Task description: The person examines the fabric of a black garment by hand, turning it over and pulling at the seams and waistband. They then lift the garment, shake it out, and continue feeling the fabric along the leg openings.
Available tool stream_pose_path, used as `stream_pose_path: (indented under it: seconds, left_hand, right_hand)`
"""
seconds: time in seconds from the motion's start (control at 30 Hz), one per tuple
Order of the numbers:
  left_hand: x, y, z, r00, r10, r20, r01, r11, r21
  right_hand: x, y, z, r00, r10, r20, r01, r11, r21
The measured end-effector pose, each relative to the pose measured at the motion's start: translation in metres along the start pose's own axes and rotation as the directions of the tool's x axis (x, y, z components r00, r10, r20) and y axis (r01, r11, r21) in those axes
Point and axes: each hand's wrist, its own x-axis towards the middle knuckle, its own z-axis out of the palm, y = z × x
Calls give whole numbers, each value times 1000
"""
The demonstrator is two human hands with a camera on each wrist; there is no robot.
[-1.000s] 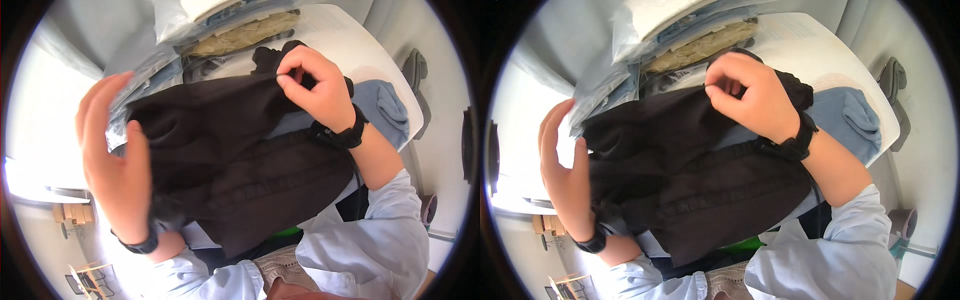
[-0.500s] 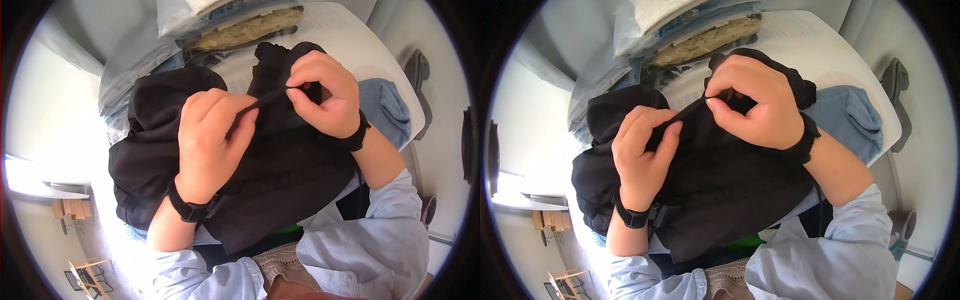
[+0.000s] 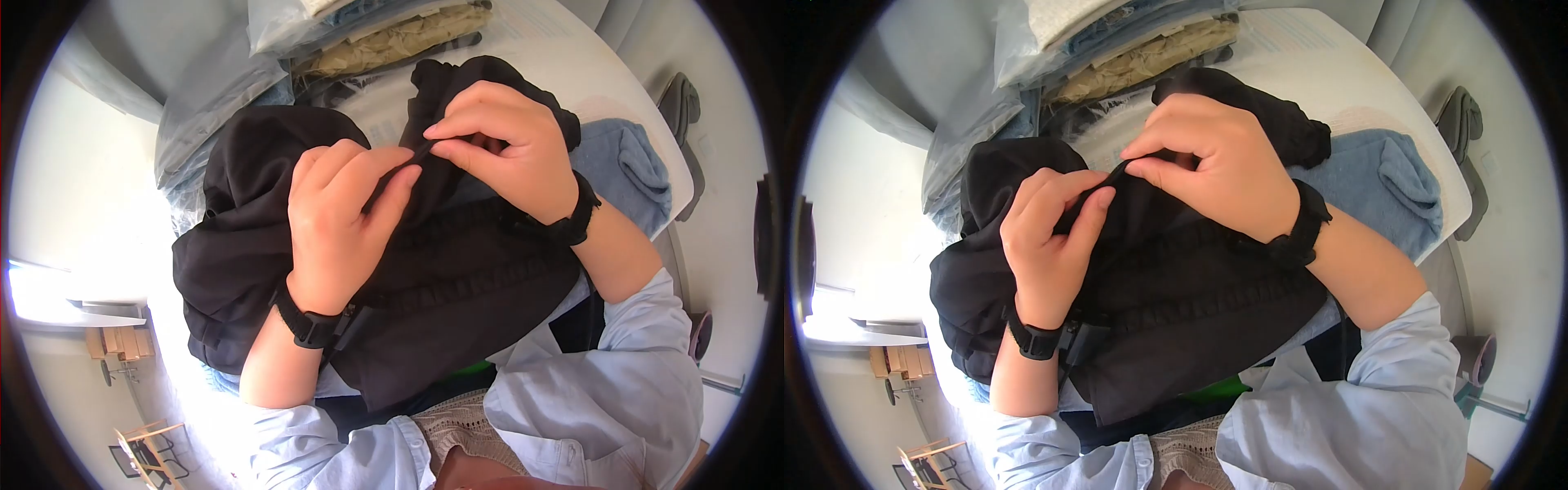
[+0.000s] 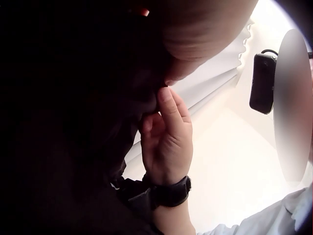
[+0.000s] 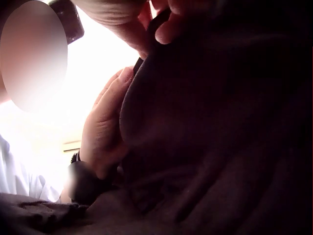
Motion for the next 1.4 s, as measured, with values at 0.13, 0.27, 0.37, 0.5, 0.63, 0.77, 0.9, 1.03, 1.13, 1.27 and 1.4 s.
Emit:
stream_pose_path:
  seconds: [0.13,0.27,0.37,0.5,0.63,0.77,0.9,1.03,1.13,1.27,1.4]
  left_hand:
    - [-2,-7,5,1000,-27,-2,27,999,-25]
    - [-5,-7,7,999,-47,-5,47,998,-43]
    - [-5,-8,7,999,-41,-25,40,998,-44]
    - [-5,-7,6,998,-59,11,60,997,-47]
    - [-3,-4,5,996,-68,-56,58,984,-166]
    - [-5,-11,6,1000,-4,-17,2,996,-94]
    - [-6,-11,7,1000,-18,5,19,997,-78]
    - [-6,-10,6,999,-41,24,43,995,-88]
    - [-6,-12,11,1000,-30,0,29,994,-109]
    - [-6,-12,11,999,-18,-33,14,993,-114]
    - [-6,-10,9,999,-17,-45,12,994,-106]
  right_hand:
    - [0,-12,1,987,160,8,-159,987,-28]
    - [-2,-19,0,984,174,43,-175,985,8]
    - [-2,-15,7,985,167,49,-170,982,83]
    - [-1,-9,8,983,170,72,-176,981,83]
    - [-4,-9,8,976,212,38,-215,971,104]
    - [-2,-6,7,978,206,22,-207,972,112]
    - [-2,-9,7,975,221,34,-224,966,133]
    - [-1,-19,9,975,216,44,-219,973,79]
    - [-2,-15,9,974,209,88,-215,974,76]
    - [-3,-11,9,972,222,71,-229,967,112]
    - [-2,-9,7,982,188,14,-188,977,99]
